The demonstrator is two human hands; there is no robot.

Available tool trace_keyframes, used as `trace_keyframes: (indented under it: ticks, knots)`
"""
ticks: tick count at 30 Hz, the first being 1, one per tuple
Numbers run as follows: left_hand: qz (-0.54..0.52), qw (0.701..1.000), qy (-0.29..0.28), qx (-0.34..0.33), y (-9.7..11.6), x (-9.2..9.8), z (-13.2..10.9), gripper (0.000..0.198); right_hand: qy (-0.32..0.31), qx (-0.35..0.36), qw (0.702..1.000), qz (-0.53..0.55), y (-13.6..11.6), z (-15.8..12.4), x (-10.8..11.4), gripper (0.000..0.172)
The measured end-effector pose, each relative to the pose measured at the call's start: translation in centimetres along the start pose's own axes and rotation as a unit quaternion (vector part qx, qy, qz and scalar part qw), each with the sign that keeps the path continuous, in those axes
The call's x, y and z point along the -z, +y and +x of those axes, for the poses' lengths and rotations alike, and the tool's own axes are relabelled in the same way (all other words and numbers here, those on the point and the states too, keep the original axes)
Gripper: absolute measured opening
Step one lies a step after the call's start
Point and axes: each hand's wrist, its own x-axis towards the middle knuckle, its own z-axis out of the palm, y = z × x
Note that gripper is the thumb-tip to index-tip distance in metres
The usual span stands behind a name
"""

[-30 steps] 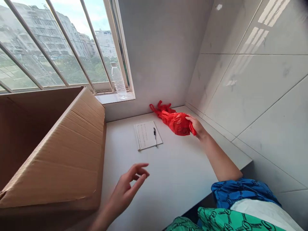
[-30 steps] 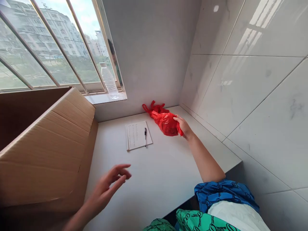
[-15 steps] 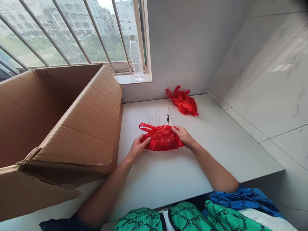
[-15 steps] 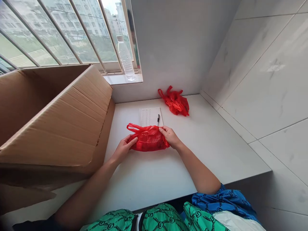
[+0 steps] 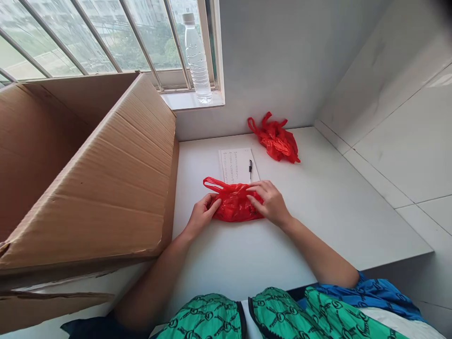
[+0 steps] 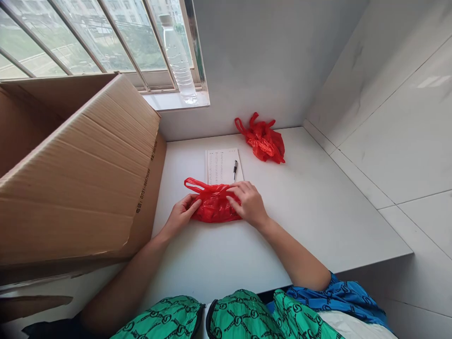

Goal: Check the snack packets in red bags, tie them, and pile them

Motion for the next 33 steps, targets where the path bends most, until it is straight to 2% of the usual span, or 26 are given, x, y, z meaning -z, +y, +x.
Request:
trace_keyframes:
  ticks: [3,6,10,12,13,15,17,19,23,25,29,33]
  knots:
    - [0.036,0.999,0.032,-0.01,-0.2,-0.1,-0.1,0.037,-0.057,0.059,0.996,0.025,-0.8,-0.3,-1.0,0.022]
    - [0.126,0.984,0.107,-0.059,0.1,-0.2,-0.5,0.041,-0.089,0.073,0.993,0.04,-0.9,-0.6,-1.5,0.025]
    - [0.168,0.932,0.245,-0.207,0.9,-0.4,-1.3,0.042,-0.092,0.058,0.994,0.029,-0.8,-0.7,-1.6,0.027]
    - [0.178,0.899,0.268,-0.297,1.3,-0.7,-1.6,0.038,-0.095,0.063,0.993,0.023,-1.0,-0.9,-1.7,0.028]
    - [0.199,0.889,0.246,-0.332,1.5,-0.9,-1.8,0.035,-0.099,0.069,0.992,0.021,-1.2,-0.9,-1.8,0.028]
    - [0.268,0.883,0.143,-0.359,1.7,-1.2,-1.8,0.031,-0.11,0.083,0.99,0.022,-1.5,-1.1,-2.0,0.03]
    - [0.328,0.881,0.029,-0.339,1.6,-1.5,-1.7,0.032,-0.122,0.093,0.988,0.034,-1.6,-1.1,-1.9,0.028]
    - [0.351,0.885,-0.033,-0.304,1.4,-1.5,-1.4,0.035,-0.112,0.077,0.99,0.048,-1.3,-0.8,-1.6,0.025]
    - [0.353,0.891,-0.065,-0.28,0.9,-1.2,-1.1,0.032,-0.017,-0.018,1.0,0.001,0.3,0.4,-1.0,0.023]
    - [0.35,0.889,-0.075,-0.285,0.8,-1.1,-1.1,0.032,-0.004,-0.045,0.998,-0.043,1.3,1.0,-1.2,0.026]
    - [0.356,0.882,-0.094,-0.293,0.8,-1.3,-1.3,0.036,-0.054,-0.028,0.993,-0.105,2.7,2.4,-2.5,0.03]
    - [0.369,0.879,-0.081,-0.289,0.6,-1.5,-1.3,0.042,-0.111,0.029,0.991,-0.062,3.8,4.3,-3.9,0.025]
